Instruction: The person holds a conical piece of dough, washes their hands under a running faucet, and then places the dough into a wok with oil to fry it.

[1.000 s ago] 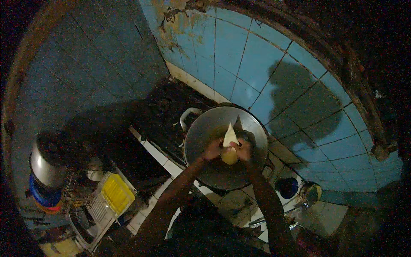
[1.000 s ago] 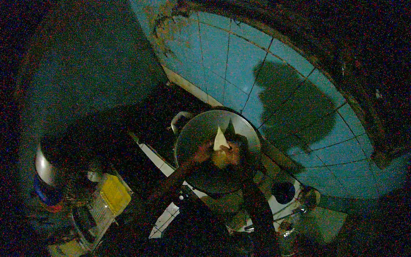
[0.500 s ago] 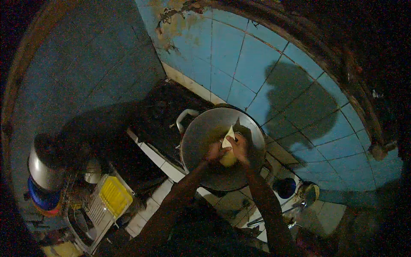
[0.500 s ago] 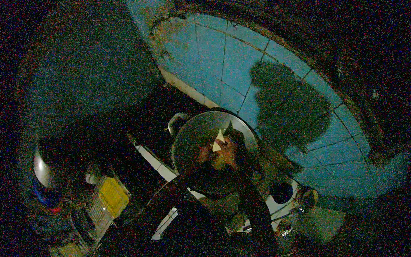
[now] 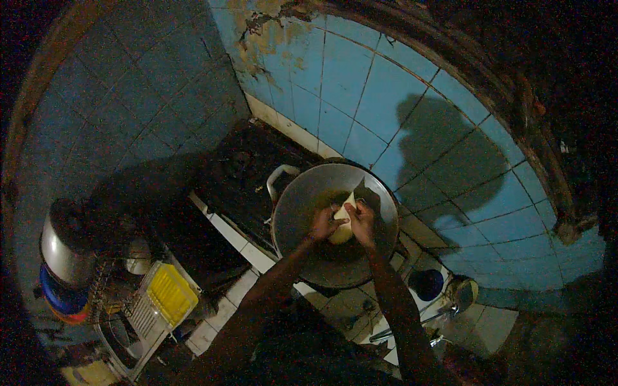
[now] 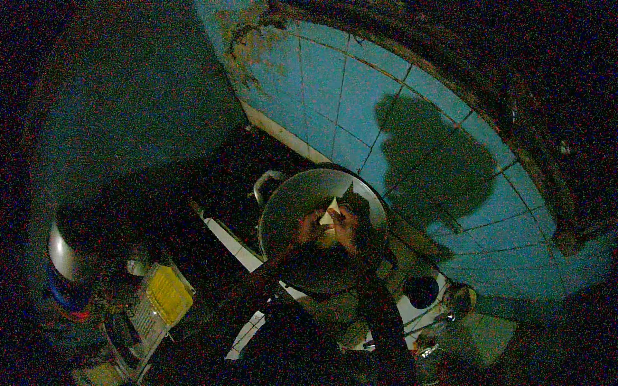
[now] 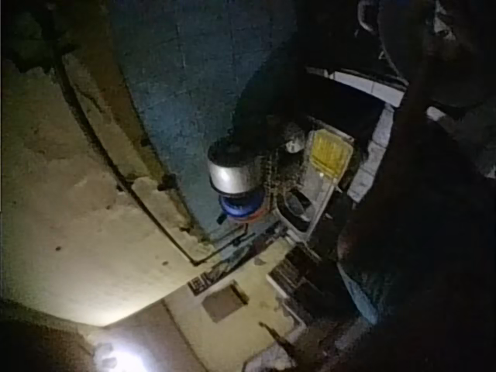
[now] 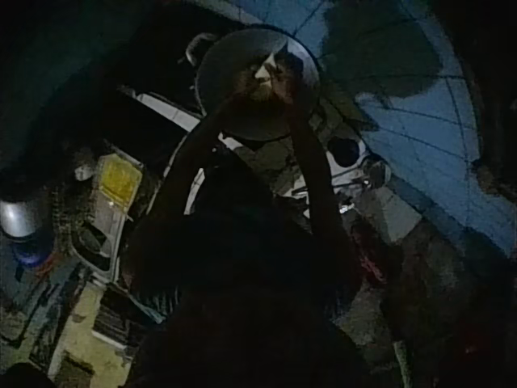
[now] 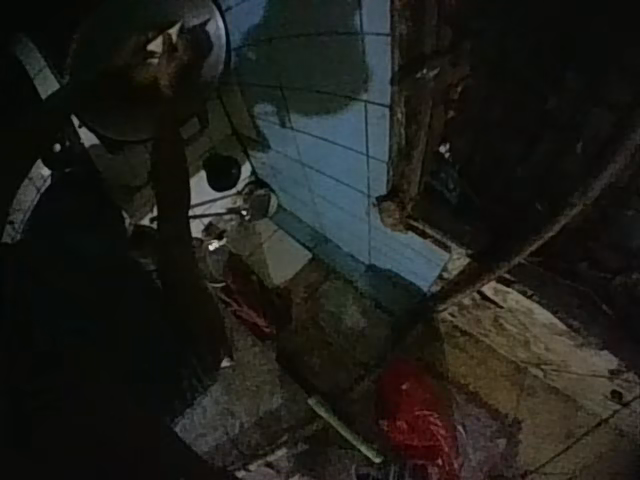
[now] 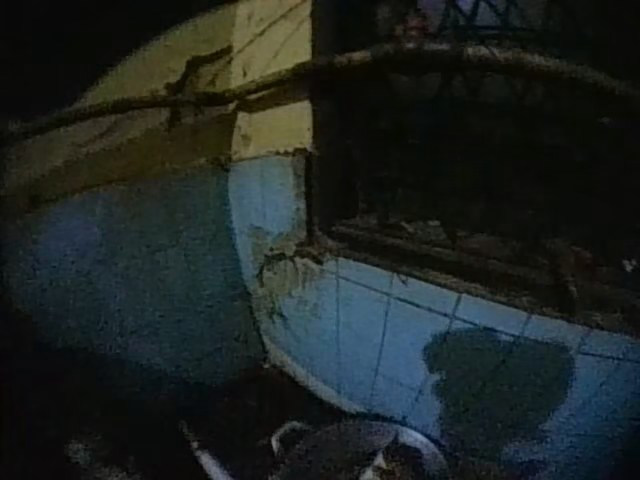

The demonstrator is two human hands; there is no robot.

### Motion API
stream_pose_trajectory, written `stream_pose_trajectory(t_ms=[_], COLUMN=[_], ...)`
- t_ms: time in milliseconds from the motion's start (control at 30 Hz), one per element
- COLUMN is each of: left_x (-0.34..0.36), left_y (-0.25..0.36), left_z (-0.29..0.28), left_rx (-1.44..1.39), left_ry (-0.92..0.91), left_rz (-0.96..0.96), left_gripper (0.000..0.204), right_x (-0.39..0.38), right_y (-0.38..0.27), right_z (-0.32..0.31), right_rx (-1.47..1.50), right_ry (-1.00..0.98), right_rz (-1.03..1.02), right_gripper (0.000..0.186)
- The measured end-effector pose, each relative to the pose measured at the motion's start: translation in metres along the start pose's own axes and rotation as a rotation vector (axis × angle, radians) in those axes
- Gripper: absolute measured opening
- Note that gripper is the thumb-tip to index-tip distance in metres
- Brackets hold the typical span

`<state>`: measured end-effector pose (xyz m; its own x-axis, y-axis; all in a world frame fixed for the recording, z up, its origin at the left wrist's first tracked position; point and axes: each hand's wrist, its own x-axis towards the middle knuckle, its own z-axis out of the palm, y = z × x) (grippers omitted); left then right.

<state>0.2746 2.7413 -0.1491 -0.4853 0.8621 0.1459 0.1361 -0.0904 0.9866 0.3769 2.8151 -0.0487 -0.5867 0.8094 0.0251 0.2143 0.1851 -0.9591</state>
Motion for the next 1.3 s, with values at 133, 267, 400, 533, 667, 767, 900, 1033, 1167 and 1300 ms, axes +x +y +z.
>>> stream_pose_trajectory(t_ms=[133, 267, 400, 533, 667, 767, 900, 1033, 1167, 1300], left_x=[0.000, -0.005, -0.007, -0.007, -0.007, -0.002, -0.003, 0.001, 0.001, 0.005], left_y=[0.067, 0.037, 0.043, 0.064, 0.074, 0.067, 0.071, 0.076, 0.086, 0.060], left_z=[-0.006, -0.014, -0.012, -0.009, -0.009, -0.012, -0.013, -0.010, -0.005, -0.001], left_rx=[0.150, 0.178, 0.220, 0.457, 0.428, 0.353, 0.351, 0.283, 0.243, 0.373], left_ry=[-0.094, -0.080, -0.073, -0.010, -0.003, -0.116, -0.099, -0.041, 0.055, 0.192], left_rz=[0.012, 0.119, 0.030, 0.098, 0.068, -0.176, -0.111, -0.143, 0.032, 0.275], left_gripper=[0.044, 0.043, 0.043, 0.044, 0.044, 0.043, 0.039, 0.035, 0.030, 0.027], right_x=[-0.006, -0.008, -0.002, 0.006, 0.006, 0.004, 0.004, 0.010, 0.009, 0.004], right_y=[-0.026, -0.022, -0.028, -0.022, -0.030, -0.010, -0.014, 0.029, 0.020, 0.011], right_z=[-0.007, 0.005, 0.010, 0.011, 0.015, 0.010, 0.005, 0.017, 0.017, 0.014], right_rx=[0.117, 0.190, 0.472, 0.269, 0.329, 0.123, 0.100, 0.261, 0.314, 0.261], right_ry=[-0.033, -0.020, -0.054, -0.021, 0.056, 0.006, -0.060, -0.019, -0.027, 0.006], right_rz=[0.089, -0.060, 0.111, 0.122, 0.140, -0.015, 0.087, 0.059, 0.079, -0.053], right_gripper=[0.020, 0.018, 0.021, 0.023, 0.024, 0.028, 0.031, 0.028, 0.023, 0.020])
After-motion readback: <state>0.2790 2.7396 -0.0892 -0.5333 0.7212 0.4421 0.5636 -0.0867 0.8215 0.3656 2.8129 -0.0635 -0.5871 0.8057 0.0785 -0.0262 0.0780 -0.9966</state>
